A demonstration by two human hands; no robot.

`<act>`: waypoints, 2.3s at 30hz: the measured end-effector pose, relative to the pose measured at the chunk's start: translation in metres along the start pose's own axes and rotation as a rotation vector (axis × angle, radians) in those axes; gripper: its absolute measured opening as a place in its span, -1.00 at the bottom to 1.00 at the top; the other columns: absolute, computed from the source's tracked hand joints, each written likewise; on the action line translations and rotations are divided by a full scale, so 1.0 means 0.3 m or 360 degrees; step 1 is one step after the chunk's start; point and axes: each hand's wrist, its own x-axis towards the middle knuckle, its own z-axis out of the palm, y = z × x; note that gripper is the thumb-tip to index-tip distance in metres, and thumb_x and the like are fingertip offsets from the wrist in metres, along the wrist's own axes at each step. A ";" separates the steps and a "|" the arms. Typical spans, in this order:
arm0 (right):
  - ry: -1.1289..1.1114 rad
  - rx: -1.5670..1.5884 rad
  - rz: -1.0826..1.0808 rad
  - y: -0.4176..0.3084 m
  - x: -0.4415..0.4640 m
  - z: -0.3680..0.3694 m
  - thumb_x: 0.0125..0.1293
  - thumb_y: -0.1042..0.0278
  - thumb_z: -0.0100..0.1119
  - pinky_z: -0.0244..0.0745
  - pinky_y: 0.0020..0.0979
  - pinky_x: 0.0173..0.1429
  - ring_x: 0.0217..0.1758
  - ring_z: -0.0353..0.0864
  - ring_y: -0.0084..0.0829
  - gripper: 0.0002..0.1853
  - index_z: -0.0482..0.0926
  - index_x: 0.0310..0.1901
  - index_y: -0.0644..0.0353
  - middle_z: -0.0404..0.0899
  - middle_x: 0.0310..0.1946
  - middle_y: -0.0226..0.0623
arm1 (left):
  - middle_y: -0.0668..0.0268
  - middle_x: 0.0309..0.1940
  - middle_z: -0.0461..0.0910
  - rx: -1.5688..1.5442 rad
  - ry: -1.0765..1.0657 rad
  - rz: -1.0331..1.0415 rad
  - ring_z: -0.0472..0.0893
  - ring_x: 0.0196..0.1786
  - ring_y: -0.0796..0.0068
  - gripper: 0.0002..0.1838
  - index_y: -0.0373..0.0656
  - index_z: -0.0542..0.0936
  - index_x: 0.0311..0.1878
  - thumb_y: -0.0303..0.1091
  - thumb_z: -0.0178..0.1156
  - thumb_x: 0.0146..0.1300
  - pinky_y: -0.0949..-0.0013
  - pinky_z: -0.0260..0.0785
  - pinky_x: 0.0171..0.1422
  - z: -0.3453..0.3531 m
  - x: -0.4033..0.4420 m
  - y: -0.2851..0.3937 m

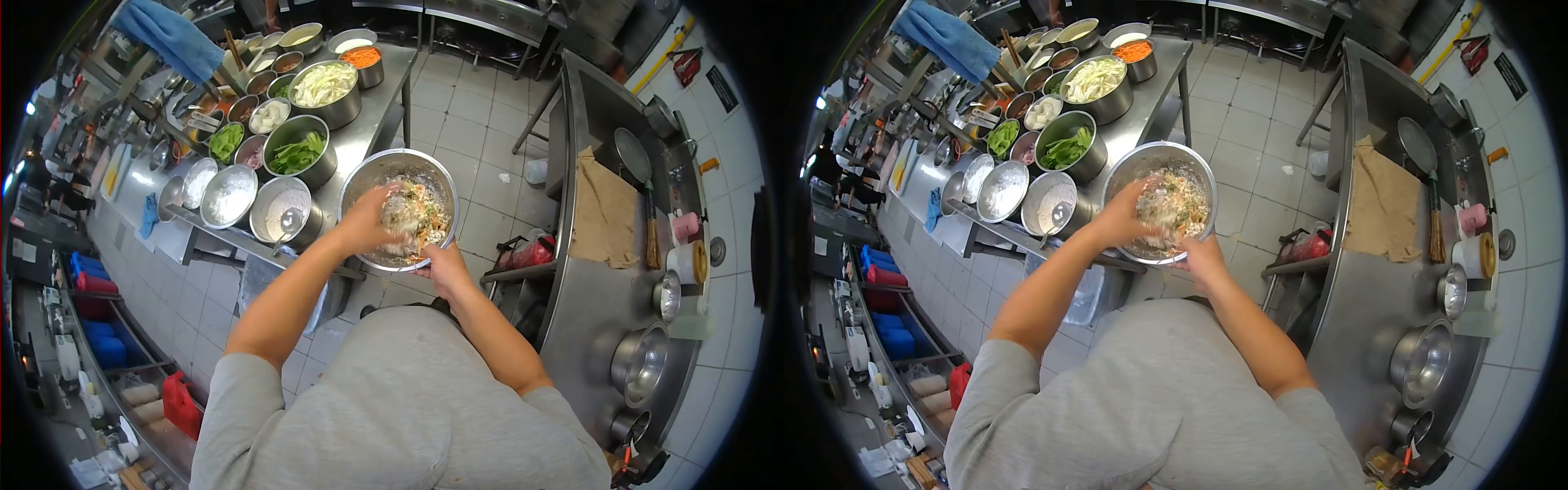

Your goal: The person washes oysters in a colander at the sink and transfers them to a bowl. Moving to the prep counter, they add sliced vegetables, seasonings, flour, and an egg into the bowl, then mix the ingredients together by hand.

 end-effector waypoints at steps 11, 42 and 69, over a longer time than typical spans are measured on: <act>-0.0132 0.0172 0.0157 0.027 -0.007 0.005 0.32 0.48 0.11 0.76 -0.23 -0.12 -0.03 0.72 -0.25 -0.40 0.22 0.39 0.09 0.58 0.10 -0.15 | -0.04 -0.20 0.71 0.0771 0.0538 -0.0391 0.69 -0.04 -0.13 -0.38 -0.29 0.52 0.25 -0.51 0.36 0.04 -0.02 0.52 0.13 -0.079 0.099 0.028; 0.0076 -0.0077 -0.0064 0.071 -0.006 -0.079 0.29 0.57 0.01 0.78 -0.30 -0.23 -0.10 0.72 -0.28 -0.24 0.04 0.52 0.06 0.57 0.10 -0.10 | 0.07 0.14 0.61 -0.0633 0.0209 -0.0030 0.63 0.21 0.17 -0.44 -0.24 0.62 0.21 -0.46 0.50 0.09 0.24 0.46 0.35 -0.027 0.086 0.165; 0.0055 -0.0013 -0.0085 -0.034 -0.097 -0.078 0.27 0.56 0.01 0.77 -0.28 -0.29 -0.16 0.75 -0.31 -0.36 0.18 0.42 0.10 0.63 -0.01 -0.13 | -0.13 0.08 0.65 0.1151 -0.0272 -0.0013 0.64 0.17 -0.10 -0.14 -0.23 0.53 0.27 -0.10 0.63 -0.14 0.11 0.51 0.28 -0.082 0.123 0.211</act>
